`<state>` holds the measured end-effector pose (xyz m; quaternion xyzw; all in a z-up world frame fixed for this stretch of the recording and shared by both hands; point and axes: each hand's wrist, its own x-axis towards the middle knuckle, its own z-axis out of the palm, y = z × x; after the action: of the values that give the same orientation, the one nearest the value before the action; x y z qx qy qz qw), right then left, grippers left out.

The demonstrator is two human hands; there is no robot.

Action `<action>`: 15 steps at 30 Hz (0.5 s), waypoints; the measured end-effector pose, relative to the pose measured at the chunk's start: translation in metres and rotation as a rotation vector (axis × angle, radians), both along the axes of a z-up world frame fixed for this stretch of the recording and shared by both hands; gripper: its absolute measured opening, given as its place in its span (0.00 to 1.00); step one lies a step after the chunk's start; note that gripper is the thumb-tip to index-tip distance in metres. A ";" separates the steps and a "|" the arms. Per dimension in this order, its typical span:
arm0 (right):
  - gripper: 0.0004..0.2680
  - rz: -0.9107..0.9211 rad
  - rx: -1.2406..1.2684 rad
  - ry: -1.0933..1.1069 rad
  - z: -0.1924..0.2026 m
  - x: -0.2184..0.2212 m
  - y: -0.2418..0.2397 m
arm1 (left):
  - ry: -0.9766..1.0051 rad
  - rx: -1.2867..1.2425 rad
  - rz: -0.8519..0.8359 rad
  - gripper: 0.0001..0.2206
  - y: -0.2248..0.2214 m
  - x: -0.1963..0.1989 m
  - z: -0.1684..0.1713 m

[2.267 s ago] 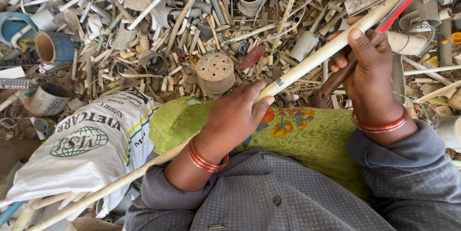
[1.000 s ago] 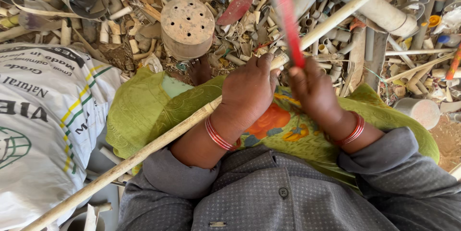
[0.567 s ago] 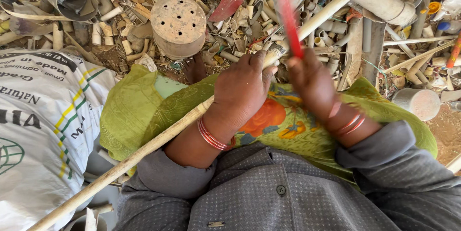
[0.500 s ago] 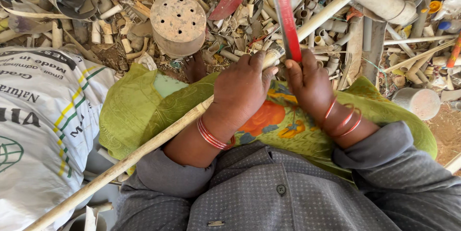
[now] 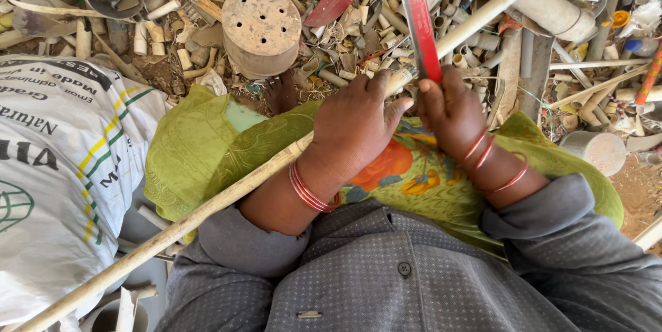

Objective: The person uses a small hacksaw blade to cut through a white PVC pipe while holding the pipe with their other hand.

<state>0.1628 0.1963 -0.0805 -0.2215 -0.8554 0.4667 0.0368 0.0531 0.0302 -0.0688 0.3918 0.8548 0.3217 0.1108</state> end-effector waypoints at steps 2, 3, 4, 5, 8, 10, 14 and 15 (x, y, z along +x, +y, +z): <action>0.08 -0.054 -0.020 0.013 0.000 -0.004 0.011 | 0.016 0.007 0.006 0.24 -0.001 0.001 0.000; 0.08 -0.138 -0.075 0.031 -0.001 -0.007 0.017 | 0.024 0.013 0.007 0.24 -0.001 0.002 0.001; 0.08 -0.222 -0.130 0.049 -0.002 -0.008 0.019 | 0.016 -0.001 0.003 0.24 -0.001 0.002 0.001; 0.08 -0.209 -0.108 0.020 -0.003 -0.007 0.018 | 0.007 -0.011 0.000 0.24 0.001 0.002 0.001; 0.08 -0.111 -0.027 -0.034 -0.009 -0.001 0.003 | 0.003 -0.016 0.000 0.25 0.001 0.001 0.001; 0.09 0.035 0.047 -0.032 -0.013 0.005 -0.009 | 0.011 -0.010 0.003 0.26 0.000 -0.001 0.000; 0.09 -0.012 0.037 0.043 -0.012 0.000 0.011 | 0.018 0.012 -0.002 0.27 -0.002 -0.001 0.002; 0.09 -0.095 -0.059 0.050 -0.010 -0.002 0.019 | 0.017 0.020 -0.003 0.27 -0.002 0.000 0.003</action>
<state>0.1612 0.2151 -0.0900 -0.2509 -0.8286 0.4949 0.0738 0.0530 0.0283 -0.0659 0.3969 0.8518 0.3270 0.1002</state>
